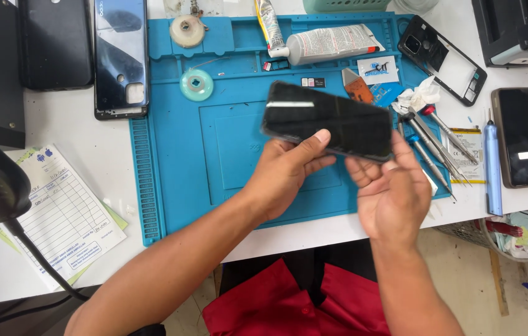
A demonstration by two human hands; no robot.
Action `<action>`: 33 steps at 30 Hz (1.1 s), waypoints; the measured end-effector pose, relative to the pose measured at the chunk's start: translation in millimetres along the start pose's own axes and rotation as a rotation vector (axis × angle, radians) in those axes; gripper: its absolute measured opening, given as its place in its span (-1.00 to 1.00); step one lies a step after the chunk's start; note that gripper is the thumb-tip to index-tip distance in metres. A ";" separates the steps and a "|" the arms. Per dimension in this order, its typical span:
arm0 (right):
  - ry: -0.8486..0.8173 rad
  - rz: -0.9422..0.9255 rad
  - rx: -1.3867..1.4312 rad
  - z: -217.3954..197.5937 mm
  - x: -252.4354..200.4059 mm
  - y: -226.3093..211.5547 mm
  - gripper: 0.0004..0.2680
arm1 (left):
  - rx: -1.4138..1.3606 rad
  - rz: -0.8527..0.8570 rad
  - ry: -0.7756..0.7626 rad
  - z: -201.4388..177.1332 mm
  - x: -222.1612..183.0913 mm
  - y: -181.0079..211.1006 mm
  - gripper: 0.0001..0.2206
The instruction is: Disassembling a smartphone by removing the SIM tray and prying off the back cover
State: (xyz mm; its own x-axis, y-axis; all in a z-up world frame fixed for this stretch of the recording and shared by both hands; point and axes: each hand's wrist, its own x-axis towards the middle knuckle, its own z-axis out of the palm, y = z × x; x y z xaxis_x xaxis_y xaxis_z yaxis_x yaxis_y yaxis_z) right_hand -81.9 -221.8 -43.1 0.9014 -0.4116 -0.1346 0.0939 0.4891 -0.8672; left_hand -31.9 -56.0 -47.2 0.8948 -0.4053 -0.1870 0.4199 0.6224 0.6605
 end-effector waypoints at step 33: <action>-0.403 0.061 -0.208 10.1 -2.1 -14.9 -0.33 | 0.001 -0.110 0.280 10.8 -11.9 28.0 -0.72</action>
State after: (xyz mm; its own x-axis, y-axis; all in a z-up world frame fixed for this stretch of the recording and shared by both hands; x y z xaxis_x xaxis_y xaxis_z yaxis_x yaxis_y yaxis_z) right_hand -81.0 -220.5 -25.1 0.9991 -0.0343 -0.0265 -0.0141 0.3217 -0.9467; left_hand -32.3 -41.0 -18.7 0.8512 -0.2694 -0.4504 0.5163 0.5842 0.6262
